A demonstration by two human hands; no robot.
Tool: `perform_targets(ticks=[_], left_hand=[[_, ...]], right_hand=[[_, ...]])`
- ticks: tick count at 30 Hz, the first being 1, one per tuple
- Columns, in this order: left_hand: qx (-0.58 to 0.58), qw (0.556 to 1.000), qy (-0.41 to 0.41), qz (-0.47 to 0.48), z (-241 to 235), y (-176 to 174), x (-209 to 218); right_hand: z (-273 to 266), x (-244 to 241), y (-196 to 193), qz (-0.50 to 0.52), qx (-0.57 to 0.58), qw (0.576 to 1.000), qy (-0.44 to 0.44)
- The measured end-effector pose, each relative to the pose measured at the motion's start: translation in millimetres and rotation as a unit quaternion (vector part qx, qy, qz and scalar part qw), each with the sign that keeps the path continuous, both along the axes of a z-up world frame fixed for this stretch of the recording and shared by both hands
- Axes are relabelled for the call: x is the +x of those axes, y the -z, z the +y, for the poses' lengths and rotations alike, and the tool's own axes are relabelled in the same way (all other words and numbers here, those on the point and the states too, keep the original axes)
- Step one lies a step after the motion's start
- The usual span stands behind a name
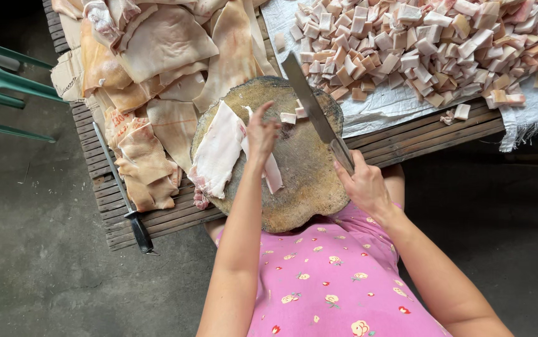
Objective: The person cuts slabs of processed animal skin into small square pieces using a large knife on a wooden cutting board.
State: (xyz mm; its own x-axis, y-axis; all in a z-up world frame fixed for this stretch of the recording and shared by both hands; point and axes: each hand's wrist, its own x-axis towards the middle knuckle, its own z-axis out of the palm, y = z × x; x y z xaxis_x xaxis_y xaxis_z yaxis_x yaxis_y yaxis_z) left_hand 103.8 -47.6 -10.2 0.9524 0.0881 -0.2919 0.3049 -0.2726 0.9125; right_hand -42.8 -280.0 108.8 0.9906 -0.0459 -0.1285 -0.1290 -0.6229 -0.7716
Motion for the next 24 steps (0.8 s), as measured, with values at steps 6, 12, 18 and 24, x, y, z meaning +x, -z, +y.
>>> perform_targets(ticks=[6,12,18,24], left_hand=[[0.167,0.981,-0.084,-0.05,84,-16,-35],[0.205,0.974,0.006,0.093,91,12,-77],[0.162,0.983,-0.001,0.083,54,6,-76],[0.324,0.942,0.024,0.078,5,-21,-81]], right_hand=[[-23,-31,27,0.034,-0.087,0.99,-0.108],[-39,-8,43,0.055,-0.15,0.986,-0.044],[-28,7,19,0.105,-0.083,0.989,0.066],[-24,-14,47,0.088,-0.105,0.991,0.004]])
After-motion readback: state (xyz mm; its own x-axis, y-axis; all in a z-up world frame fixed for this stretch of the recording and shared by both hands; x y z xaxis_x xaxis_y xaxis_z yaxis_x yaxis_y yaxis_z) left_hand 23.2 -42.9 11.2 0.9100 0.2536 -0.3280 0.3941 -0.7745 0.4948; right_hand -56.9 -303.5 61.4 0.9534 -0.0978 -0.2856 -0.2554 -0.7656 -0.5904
